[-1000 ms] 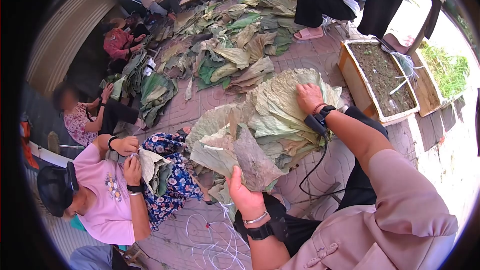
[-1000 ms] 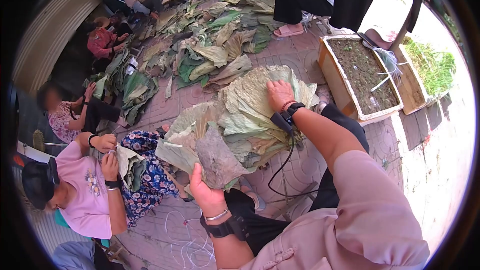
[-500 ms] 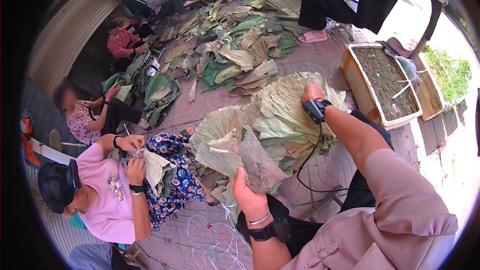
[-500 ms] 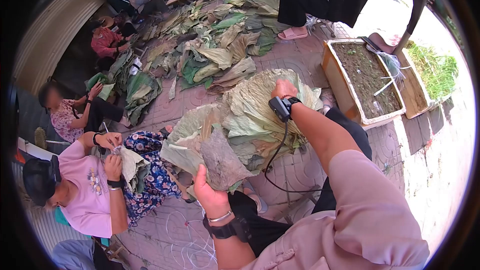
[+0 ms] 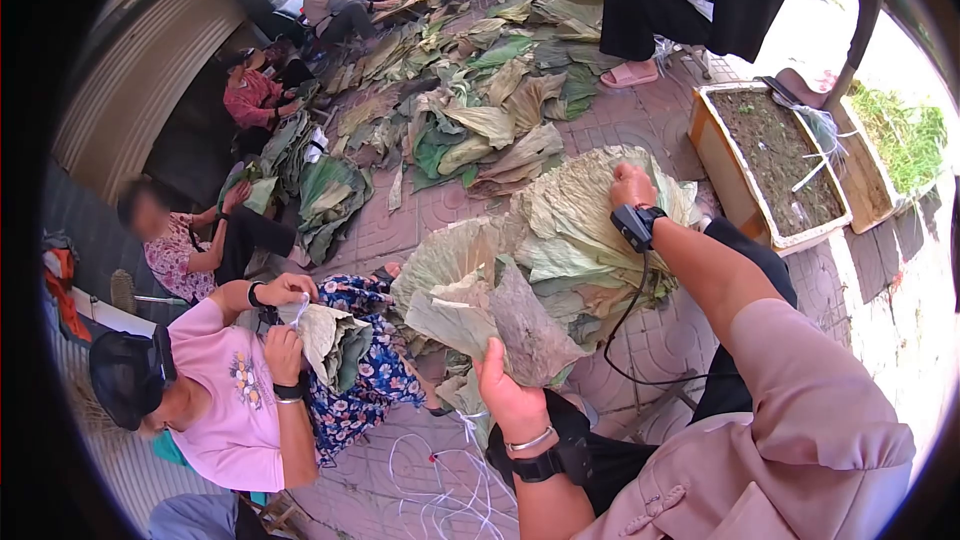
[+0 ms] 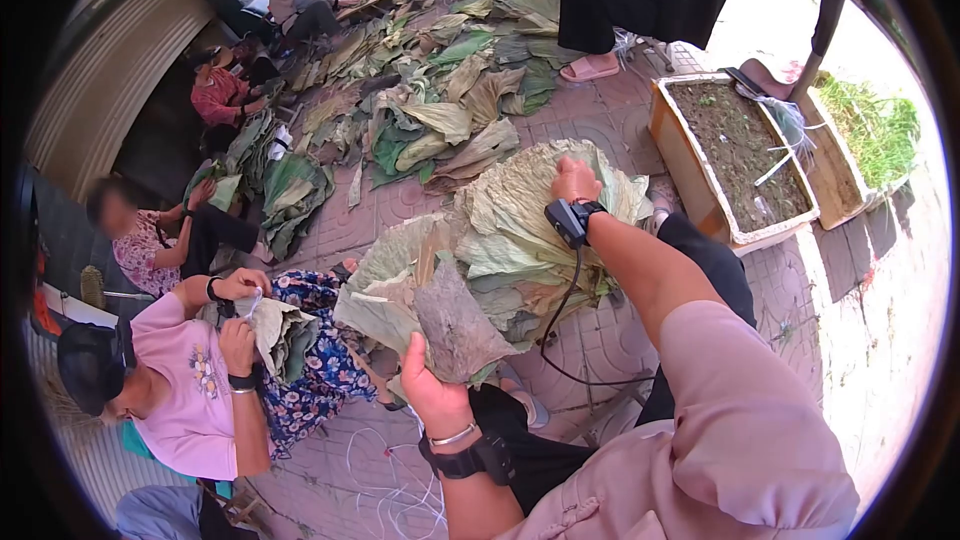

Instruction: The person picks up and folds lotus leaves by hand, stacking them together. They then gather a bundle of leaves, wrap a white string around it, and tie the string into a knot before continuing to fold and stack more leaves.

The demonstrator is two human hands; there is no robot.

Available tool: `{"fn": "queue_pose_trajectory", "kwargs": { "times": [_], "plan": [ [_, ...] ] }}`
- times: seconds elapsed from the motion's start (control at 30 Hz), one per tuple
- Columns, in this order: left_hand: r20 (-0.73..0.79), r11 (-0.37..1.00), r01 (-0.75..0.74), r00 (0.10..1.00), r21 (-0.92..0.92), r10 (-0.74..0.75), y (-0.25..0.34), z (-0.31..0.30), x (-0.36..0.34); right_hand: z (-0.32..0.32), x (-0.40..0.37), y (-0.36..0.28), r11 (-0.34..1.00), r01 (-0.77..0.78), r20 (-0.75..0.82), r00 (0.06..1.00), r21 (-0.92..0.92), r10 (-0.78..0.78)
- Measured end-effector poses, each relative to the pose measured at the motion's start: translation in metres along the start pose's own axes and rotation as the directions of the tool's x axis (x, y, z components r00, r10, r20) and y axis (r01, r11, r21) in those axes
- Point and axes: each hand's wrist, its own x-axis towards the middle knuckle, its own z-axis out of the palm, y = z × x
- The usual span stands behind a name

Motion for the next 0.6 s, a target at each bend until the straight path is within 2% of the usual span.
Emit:
{"fn": "queue_pose_trajectory", "kwargs": {
  "times": [0.07,0.13,0.23,0.37,0.47,0.53,0.6],
  "plan": [
    [-0.009,1.0,-0.005,1.0,0.014,0.005,0.0001,0.0005,-0.001,0.0024,-0.0011,-0.0028,1.0,-0.015,-0.028,0.999,0.009,0.015],
    [-0.015,1.0,-0.01,1.0,0.024,0.011,-0.0005,0.0002,-0.0004,0.0005,-0.0006,-0.0038,0.998,-0.016,0.038,0.999,-0.063,0.018],
    [-0.01,1.0,0.002,1.0,0.003,-0.002,-0.0014,-0.0041,0.0017,-0.0009,0.0032,-0.0052,0.997,-0.04,0.116,0.992,-0.061,0.047],
    [0.005,1.0,-0.002,1.0,-0.001,0.002,-0.0013,-0.0037,0.0017,0.002,0.001,-0.0033,0.999,-0.032,0.095,0.995,-0.032,0.035],
    [0.006,1.0,-0.002,1.0,0.005,0.002,-0.0017,-0.004,0.0028,0.0074,0.0039,-0.0001,0.996,-0.002,0.021,1.0,-0.088,0.004],
    [0.005,1.0,-0.002,1.0,0.008,0.002,-0.0018,-0.0038,0.0035,0.0019,0.0069,-0.004,0.991,-0.039,0.13,0.99,-0.131,0.056],
    [-0.004,1.0,-0.003,1.0,0.006,0.003,-0.0015,-0.0035,0.0033,-0.0012,0.0062,-0.0059,0.99,-0.039,0.134,0.989,-0.134,0.057]
  ]
}}
